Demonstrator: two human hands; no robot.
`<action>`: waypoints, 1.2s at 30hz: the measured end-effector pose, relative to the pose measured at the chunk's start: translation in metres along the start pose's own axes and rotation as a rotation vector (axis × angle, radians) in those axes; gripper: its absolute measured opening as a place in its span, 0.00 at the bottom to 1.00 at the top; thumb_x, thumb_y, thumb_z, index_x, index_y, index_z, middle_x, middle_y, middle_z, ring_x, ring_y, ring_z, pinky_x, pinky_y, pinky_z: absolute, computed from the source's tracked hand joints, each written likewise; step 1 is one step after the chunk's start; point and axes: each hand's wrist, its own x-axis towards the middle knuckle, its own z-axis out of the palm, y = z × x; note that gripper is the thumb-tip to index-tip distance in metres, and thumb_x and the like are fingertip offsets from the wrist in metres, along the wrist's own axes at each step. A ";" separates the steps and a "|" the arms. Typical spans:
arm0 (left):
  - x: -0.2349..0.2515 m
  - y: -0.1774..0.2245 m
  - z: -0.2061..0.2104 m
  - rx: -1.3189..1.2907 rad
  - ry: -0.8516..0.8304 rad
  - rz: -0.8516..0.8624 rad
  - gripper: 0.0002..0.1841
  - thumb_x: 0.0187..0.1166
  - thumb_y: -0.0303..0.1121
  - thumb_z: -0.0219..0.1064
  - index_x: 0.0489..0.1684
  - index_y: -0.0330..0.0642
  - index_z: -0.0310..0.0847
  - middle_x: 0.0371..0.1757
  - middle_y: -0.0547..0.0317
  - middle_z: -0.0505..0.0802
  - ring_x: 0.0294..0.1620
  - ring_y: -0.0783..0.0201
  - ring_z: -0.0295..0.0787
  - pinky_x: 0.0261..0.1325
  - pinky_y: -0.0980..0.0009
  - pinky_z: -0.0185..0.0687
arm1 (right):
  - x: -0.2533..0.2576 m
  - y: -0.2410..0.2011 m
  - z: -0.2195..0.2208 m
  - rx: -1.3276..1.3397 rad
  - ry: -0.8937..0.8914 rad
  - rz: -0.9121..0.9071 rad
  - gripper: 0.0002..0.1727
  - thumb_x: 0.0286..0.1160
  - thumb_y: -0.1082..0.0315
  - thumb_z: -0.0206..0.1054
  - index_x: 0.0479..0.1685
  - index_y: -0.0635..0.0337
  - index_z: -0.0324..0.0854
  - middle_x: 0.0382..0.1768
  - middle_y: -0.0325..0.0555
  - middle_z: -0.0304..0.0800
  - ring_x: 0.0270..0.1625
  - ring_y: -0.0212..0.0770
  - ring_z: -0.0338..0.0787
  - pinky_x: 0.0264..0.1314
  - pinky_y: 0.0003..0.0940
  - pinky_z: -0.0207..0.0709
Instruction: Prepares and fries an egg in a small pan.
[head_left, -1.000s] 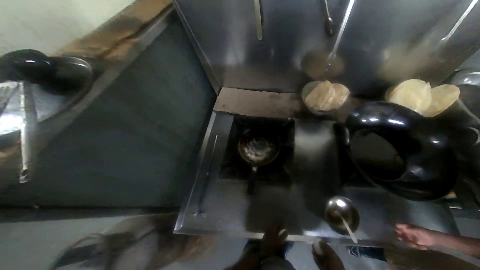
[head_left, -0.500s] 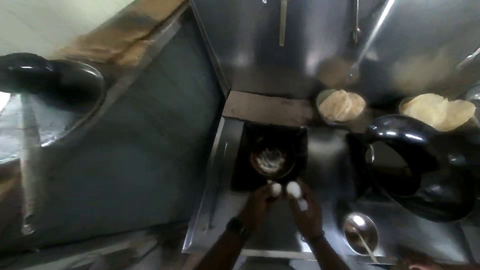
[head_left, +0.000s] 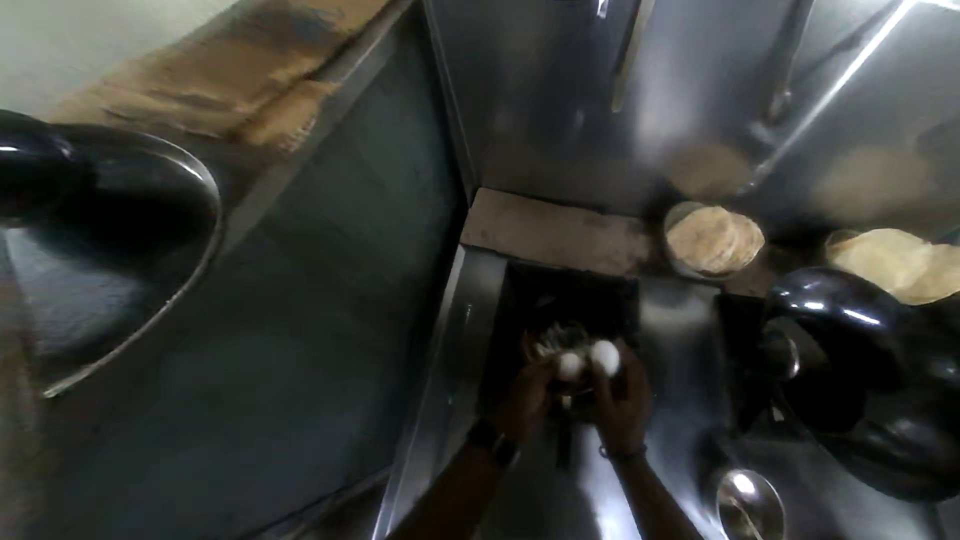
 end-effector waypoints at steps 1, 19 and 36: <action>0.001 0.002 0.000 0.011 0.005 -0.010 0.18 0.92 0.37 0.56 0.71 0.38 0.78 0.56 0.46 0.91 0.52 0.55 0.91 0.60 0.59 0.88 | -0.001 0.005 0.003 -0.062 -0.040 -0.047 0.30 0.75 0.54 0.74 0.76 0.53 0.81 0.63 0.45 0.91 0.57 0.37 0.93 0.58 0.38 0.91; 0.037 0.030 -0.031 0.085 0.098 0.055 0.20 0.92 0.39 0.55 0.78 0.42 0.76 0.68 0.47 0.88 0.62 0.51 0.90 0.66 0.55 0.87 | 0.051 0.036 0.015 0.902 -0.244 1.106 0.29 0.90 0.39 0.49 0.69 0.54 0.75 0.49 0.52 0.92 0.41 0.42 0.92 0.43 0.34 0.87; 0.059 0.040 -0.037 1.149 -0.191 0.206 0.23 0.75 0.51 0.76 0.69 0.63 0.86 0.60 0.68 0.93 0.59 0.69 0.90 0.66 0.58 0.87 | 0.080 0.026 0.021 -0.046 -0.710 0.739 0.33 0.88 0.38 0.55 0.56 0.61 0.88 0.42 0.50 0.95 0.39 0.40 0.93 0.45 0.37 0.88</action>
